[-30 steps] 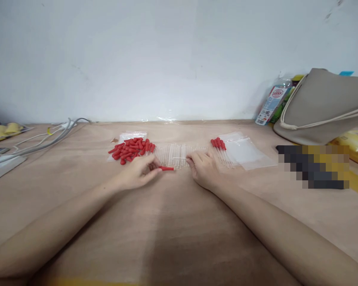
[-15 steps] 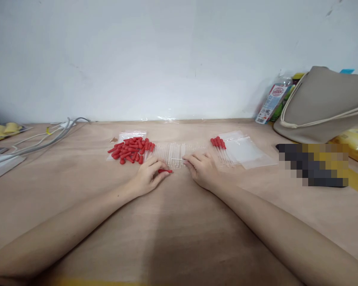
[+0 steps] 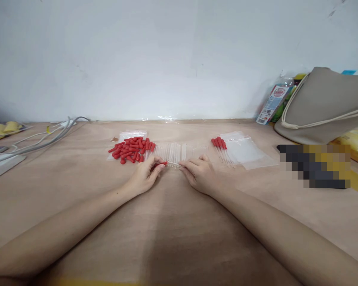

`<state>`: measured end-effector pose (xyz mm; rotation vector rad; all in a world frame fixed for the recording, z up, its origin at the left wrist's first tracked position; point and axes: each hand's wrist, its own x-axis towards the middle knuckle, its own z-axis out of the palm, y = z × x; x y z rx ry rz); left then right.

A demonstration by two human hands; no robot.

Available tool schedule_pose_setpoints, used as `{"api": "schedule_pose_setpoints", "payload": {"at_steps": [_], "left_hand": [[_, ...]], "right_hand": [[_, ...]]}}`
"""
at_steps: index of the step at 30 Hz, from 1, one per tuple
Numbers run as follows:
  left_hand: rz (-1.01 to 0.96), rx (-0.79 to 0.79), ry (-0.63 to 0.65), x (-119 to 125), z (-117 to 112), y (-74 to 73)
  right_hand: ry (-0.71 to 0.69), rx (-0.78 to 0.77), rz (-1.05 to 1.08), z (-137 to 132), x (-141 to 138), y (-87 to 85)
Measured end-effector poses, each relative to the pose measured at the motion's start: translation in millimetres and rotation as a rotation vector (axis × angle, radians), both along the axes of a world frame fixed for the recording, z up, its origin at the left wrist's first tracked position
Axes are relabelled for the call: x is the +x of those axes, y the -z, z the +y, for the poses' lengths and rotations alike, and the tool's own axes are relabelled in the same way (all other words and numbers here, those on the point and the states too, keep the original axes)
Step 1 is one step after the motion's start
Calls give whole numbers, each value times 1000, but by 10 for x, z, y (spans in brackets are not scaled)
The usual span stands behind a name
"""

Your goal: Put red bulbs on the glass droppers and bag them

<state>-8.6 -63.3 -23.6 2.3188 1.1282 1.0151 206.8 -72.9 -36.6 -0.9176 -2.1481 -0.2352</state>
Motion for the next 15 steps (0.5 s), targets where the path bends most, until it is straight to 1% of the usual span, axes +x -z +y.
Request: {"api": "schedule_pose_setpoints", "payload": {"at_steps": [3,7,11,15], "left_hand": [[-7,14,-4,3,0,-3],[-36,74,7,-3,9,8],[-91,101,57,-17,14,23],[-78,116,125,-30,3,13]], "right_hand": [[-18,-31,12,-12,-5,5],[-63,-119,35,-38,-10,-16],[-109,-214,26,-50,1,-57],[-132,-240,-20,-32,28,-93]]}}
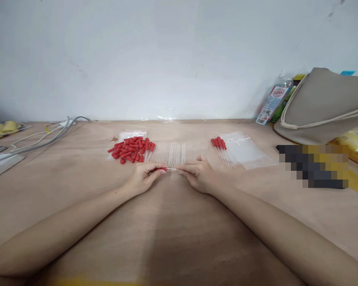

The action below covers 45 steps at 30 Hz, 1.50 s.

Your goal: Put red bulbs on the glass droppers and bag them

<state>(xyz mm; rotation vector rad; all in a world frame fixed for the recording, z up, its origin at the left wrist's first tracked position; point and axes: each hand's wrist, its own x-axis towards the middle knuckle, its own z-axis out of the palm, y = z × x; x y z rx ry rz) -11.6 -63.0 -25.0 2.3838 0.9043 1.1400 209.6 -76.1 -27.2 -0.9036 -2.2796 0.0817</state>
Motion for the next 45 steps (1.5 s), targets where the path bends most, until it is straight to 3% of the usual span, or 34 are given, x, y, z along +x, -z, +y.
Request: {"api": "schedule_pose_setpoints", "payload": {"at_steps": [8,17,37,42,45], "left_hand": [[46,-78,77,-4,-38,-18],[78,-106,12,16,-42,-39],[219,110,113,-12,-20,6],[207,135,131,-1,-22,1],[141,133,70,14,-36,-18]], "right_hand": [[-35,56,-105,53,60,-20],[85,281,-181,-18,-2,-78],[62,30,-263,-77,-187,-55],[45,21,-353,-146,-202,-201],[24,50,-401,-104,-103,-344]]}}
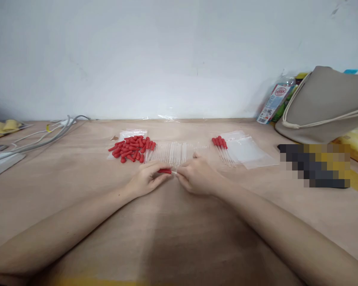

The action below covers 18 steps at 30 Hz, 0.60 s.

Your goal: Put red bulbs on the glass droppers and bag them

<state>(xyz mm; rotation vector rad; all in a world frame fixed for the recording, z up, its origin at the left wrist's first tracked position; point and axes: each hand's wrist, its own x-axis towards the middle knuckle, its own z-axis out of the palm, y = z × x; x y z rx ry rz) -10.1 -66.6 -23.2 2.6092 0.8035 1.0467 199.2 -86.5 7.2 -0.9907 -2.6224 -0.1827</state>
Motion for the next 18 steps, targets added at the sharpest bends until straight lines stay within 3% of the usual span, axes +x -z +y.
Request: {"api": "schedule_pose_setpoints", "payload": {"at_steps": [2,3,6,9,14,18], "left_hand": [[-75,9,-81,3,0,-4],[-103,13,-110,3,2,-2],[-92,0,-100,6,1,11],[0,-32,-52,15,-11,20],[62,-66,-52,18,-15,13],[81,-66,-34,14,-7,12]], "right_hand": [[59,-3,53,98,144,-75],[159,-7,127,163,234,-98],[674,57,319,361,511,-98],[934,-36,327,486,677,-6],[1034,-104,184,553,661,169],[1073,-154,110,565,606,206]]}}
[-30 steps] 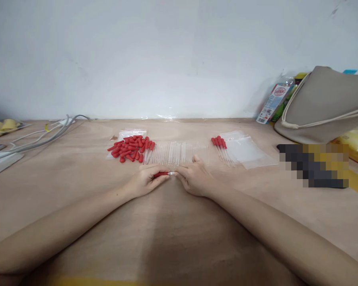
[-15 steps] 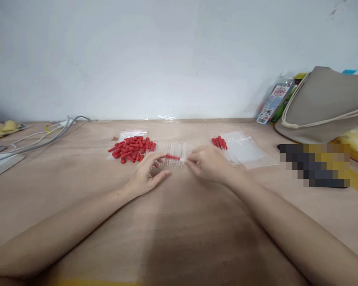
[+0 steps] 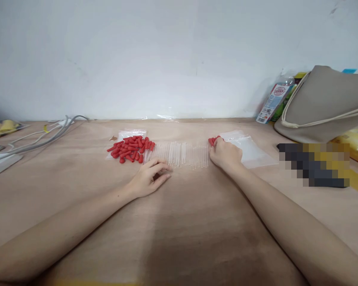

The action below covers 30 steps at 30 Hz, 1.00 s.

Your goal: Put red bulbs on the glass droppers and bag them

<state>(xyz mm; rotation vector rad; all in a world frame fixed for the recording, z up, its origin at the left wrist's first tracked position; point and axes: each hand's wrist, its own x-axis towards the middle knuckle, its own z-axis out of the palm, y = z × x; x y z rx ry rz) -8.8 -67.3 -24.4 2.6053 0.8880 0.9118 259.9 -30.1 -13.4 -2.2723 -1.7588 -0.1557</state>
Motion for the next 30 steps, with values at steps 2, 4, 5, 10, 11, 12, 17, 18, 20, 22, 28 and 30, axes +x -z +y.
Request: {"api": "schedule_pose_setpoints", "payload": {"at_steps": [2,4,5,10,11,12,17,18,20,22,28,30], "left_hand": [[6,-1,0,0,2,3],[13,-7,0,1,3,5],[15,-9,0,1,2,5],[20,-14,-4,5,-1,-1],[21,-15,-4,5,-1,-4],[23,-16,-5,4,1,-6],[40,-15,-17,-1,6,9],[41,-7,-16,2,3,17],[39,30,-32,14,-4,26],[38,105,-106,26,2,4],[150,230,-565,-193,268,-314],[187,165,-680,-383,425,-425]], "right_hand": [[14,-17,-2,-6,-11,-7],[17,-26,0,-17,-16,-21],[17,-27,2,-23,-18,-29],[17,-12,35,-48,-35,-69],[8,-23,42,-53,-43,-77],[-2,-46,48,-57,-52,-84],[-13,-192,44,-65,-108,-118],[-10,-206,46,-63,-117,-123],[-2,-221,62,-59,-131,-127],[2,-218,86,-52,-140,-125],[-4,-201,131,-19,-146,-92],[-8,-193,141,-5,-141,-80]]}}
